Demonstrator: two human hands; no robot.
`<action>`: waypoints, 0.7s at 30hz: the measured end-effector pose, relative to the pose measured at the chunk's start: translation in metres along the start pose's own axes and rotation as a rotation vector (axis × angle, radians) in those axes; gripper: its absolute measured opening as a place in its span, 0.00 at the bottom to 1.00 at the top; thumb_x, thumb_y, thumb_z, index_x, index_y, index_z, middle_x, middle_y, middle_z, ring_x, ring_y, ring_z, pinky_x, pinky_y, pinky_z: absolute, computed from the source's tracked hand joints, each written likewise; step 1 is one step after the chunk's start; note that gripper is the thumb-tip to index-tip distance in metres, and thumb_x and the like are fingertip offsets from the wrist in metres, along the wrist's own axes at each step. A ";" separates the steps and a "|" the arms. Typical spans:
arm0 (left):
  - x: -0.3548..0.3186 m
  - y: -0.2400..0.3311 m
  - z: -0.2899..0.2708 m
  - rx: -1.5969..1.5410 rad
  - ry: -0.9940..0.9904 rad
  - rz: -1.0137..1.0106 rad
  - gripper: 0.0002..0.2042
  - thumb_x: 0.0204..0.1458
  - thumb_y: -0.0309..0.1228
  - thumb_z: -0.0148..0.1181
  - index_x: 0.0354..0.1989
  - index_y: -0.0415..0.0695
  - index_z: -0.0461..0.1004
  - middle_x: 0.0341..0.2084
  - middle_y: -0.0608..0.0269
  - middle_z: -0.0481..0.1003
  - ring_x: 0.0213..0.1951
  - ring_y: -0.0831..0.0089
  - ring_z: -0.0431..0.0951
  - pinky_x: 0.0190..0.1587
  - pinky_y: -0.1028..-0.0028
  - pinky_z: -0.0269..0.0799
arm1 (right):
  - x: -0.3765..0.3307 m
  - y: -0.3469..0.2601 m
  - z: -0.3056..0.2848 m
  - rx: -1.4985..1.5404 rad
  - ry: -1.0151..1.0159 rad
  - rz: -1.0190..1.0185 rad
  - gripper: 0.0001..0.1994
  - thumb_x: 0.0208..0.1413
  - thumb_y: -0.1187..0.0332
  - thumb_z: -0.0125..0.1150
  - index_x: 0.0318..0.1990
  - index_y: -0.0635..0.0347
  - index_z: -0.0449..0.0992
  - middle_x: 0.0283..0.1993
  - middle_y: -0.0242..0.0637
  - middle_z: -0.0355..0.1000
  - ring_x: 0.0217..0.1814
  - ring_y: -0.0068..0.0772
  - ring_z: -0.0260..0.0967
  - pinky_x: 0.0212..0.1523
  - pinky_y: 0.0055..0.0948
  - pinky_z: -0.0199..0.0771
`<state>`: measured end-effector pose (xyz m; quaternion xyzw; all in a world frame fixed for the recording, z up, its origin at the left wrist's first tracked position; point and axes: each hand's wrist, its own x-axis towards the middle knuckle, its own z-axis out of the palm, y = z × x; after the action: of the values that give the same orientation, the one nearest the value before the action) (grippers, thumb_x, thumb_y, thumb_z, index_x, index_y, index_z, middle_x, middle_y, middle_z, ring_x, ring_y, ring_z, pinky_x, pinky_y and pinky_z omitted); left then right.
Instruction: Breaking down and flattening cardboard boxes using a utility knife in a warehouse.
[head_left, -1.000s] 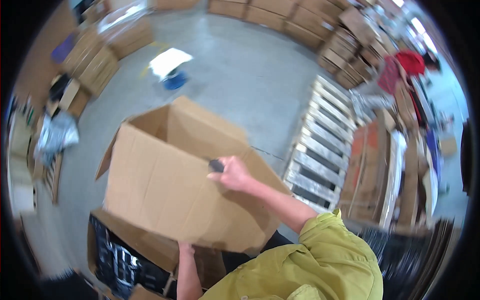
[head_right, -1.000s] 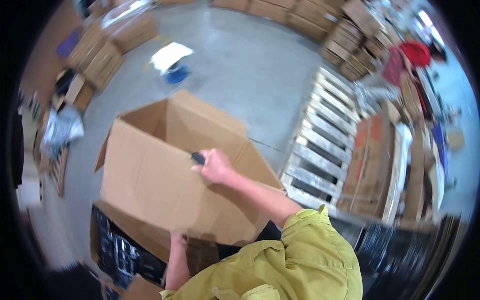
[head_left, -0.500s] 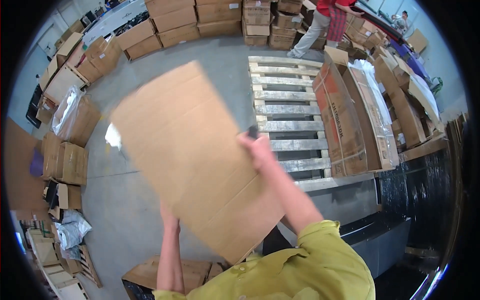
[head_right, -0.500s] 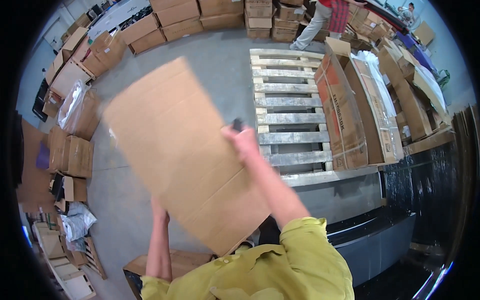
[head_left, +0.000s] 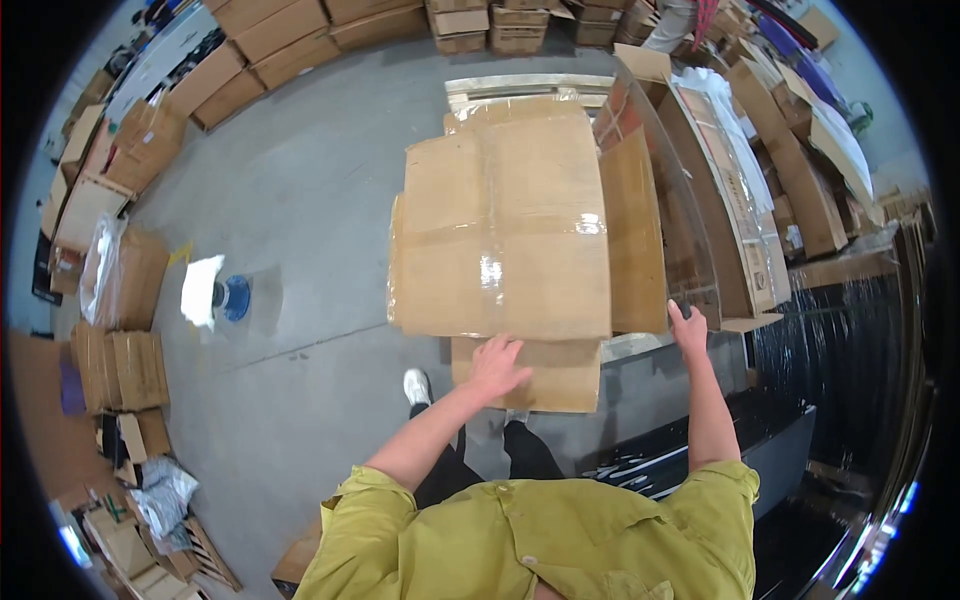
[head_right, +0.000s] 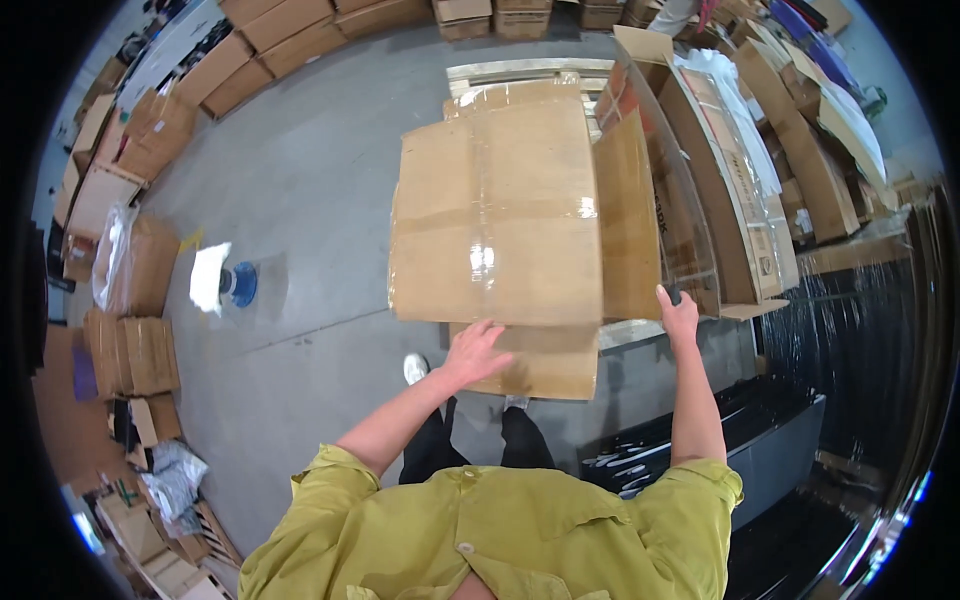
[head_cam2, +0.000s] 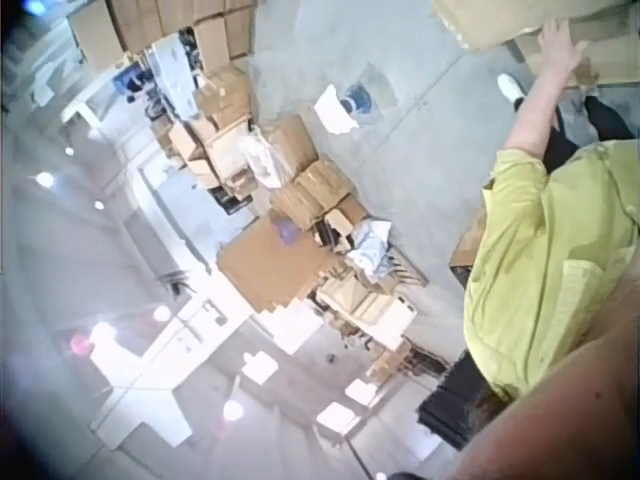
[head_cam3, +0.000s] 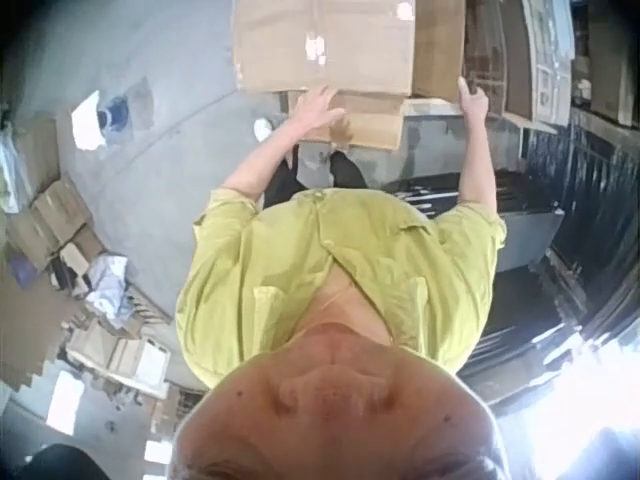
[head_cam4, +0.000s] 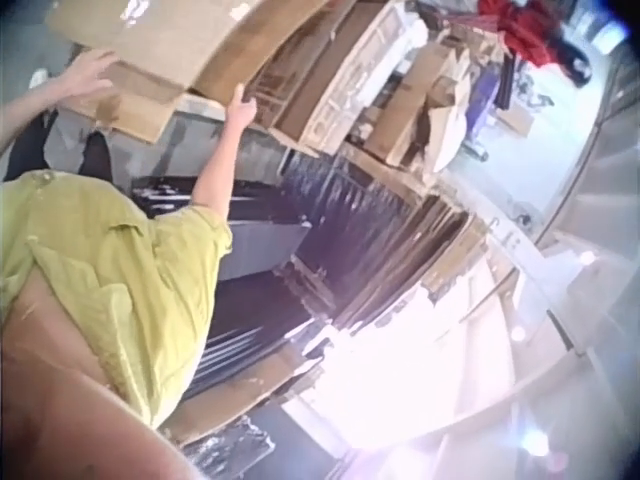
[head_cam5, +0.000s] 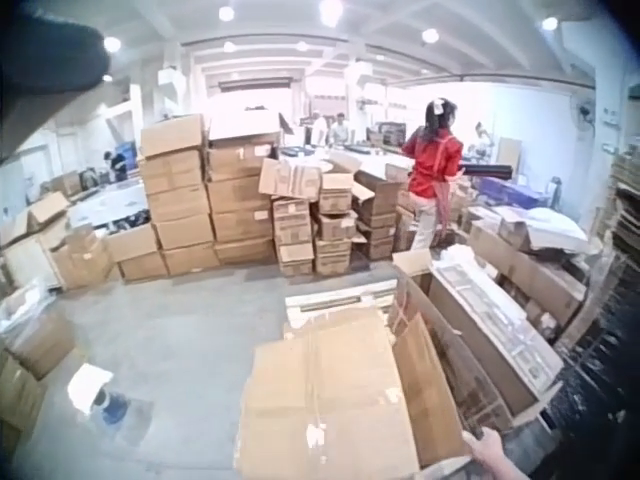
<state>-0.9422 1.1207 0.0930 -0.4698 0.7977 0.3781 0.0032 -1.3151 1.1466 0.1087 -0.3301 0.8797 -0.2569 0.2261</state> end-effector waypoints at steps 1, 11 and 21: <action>0.004 -0.014 0.001 0.038 -0.003 0.011 0.28 0.41 0.46 0.54 0.49 0.43 0.61 0.53 0.49 0.56 0.55 0.56 0.55 0.54 0.61 0.52 | -0.006 0.001 -0.003 -0.044 0.083 -0.001 0.20 0.47 0.50 0.53 0.26 0.62 0.67 0.14 0.31 0.61 0.12 0.20 0.57 0.12 0.21 0.56; 0.014 -0.118 -0.065 0.147 -0.276 0.053 0.21 0.40 0.41 0.55 0.42 0.43 0.67 0.47 0.53 0.64 0.49 0.58 0.64 0.49 0.65 0.61 | -0.044 -0.074 0.076 0.411 -0.151 0.219 0.14 0.48 0.59 0.53 0.25 0.63 0.68 0.18 0.29 0.61 0.16 0.20 0.56 0.17 0.22 0.57; 0.006 -0.221 -0.101 -0.189 0.008 -0.306 0.13 0.40 0.34 0.57 0.34 0.39 0.71 0.32 0.50 0.71 0.37 0.59 0.71 0.40 0.68 0.67 | 0.007 -0.184 0.137 0.477 -0.142 0.068 0.14 0.49 0.59 0.51 0.24 0.64 0.68 0.17 0.31 0.64 0.18 0.19 0.61 0.15 0.21 0.59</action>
<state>-0.7440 0.9948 0.0297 -0.5854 0.6778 0.4447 0.0134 -1.1563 0.9809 0.1129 -0.2550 0.7868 -0.4256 0.3670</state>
